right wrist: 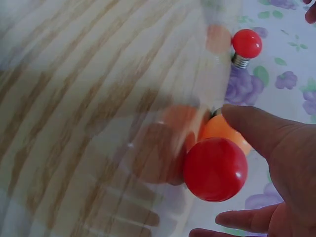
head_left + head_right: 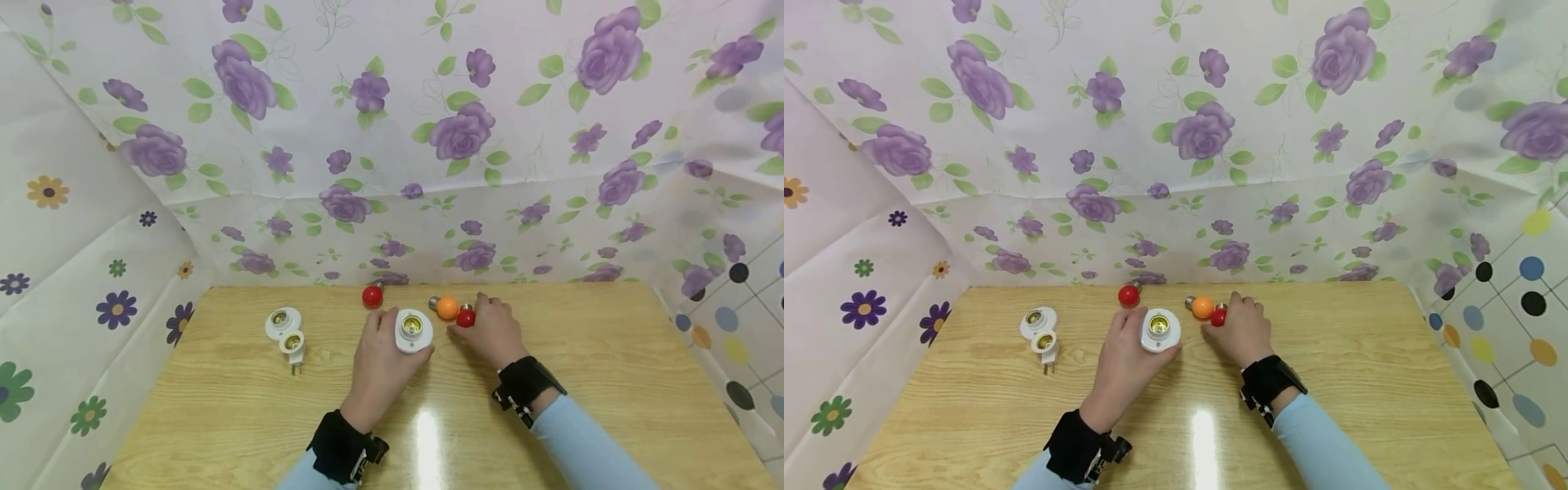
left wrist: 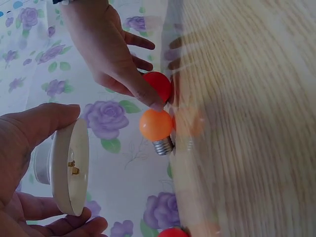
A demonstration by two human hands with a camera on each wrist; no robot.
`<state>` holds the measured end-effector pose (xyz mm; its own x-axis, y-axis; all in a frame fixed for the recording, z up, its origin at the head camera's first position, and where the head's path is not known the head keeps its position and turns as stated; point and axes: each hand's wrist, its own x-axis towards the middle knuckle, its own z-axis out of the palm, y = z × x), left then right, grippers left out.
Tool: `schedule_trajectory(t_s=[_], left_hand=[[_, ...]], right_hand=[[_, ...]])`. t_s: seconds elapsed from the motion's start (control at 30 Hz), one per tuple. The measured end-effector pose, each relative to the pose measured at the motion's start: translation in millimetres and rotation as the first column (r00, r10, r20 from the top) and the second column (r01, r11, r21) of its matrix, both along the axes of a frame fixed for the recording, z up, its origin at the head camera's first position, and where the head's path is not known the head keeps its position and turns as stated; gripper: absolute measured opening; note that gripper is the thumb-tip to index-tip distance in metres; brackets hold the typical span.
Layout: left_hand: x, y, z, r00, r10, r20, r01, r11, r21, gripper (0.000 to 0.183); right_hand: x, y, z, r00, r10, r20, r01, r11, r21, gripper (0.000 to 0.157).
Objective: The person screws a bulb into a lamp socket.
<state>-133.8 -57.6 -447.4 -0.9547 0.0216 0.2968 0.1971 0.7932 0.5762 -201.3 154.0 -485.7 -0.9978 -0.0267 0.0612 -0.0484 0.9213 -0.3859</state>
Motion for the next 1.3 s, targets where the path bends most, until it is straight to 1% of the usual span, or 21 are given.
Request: schedule_trajectory(t_s=[0.2,0.33,0.77,0.93,1.0,1.07,1.2,1.3], left_hand=[[1.9,1,-2.1,1.000,-0.001,0.002,0.001,1.000,-0.021,0.086],[1.9,2,-3.7,1.000,0.002,0.007,-0.002,0.999,-0.036,0.087],[1.4,-2,-9.7,1.000,0.011,-0.010,-0.011,1.000,-0.007,0.086],[0.5,-4,-13.6,1.000,0.006,0.003,-0.006,1.000,0.026,0.082],[-0.1,-6,-15.2,1.000,0.011,0.013,-0.011,0.999,0.040,0.081],[-0.7,-7,-16.7,1.000,0.013,0.027,-0.015,0.999,0.051,0.080],[-3.8,-10,-20.0,0.998,0.011,0.055,-0.015,0.996,0.084,0.079],[-7.7,-13,-22.9,0.997,0.012,0.072,-0.020,0.993,0.117,0.079]], right_hand=[[-2.7,-1,-2.5,1.000,-0.022,-0.021,0.023,0.999,0.031,0.069],[-2.5,0,-2.6,1.000,-0.031,-0.007,0.031,0.999,0.034,0.058],[-2.3,9,-2.8,0.999,-0.018,0.045,0.018,1.000,0.008,0.041],[0.0,14,-2.5,0.999,-0.009,0.034,0.010,1.000,-0.027,0.036],[1.4,17,-1.0,1.000,-0.003,0.020,0.004,0.999,-0.049,0.035],[2.9,19,1.5,1.000,0.005,-0.002,-0.006,0.998,-0.064,0.037],[5.4,24,8.8,0.999,0.011,-0.048,-0.015,0.997,-0.080,0.053],[7.3,28,14.9,0.998,0.008,-0.062,-0.014,0.995,-0.101,0.063]])
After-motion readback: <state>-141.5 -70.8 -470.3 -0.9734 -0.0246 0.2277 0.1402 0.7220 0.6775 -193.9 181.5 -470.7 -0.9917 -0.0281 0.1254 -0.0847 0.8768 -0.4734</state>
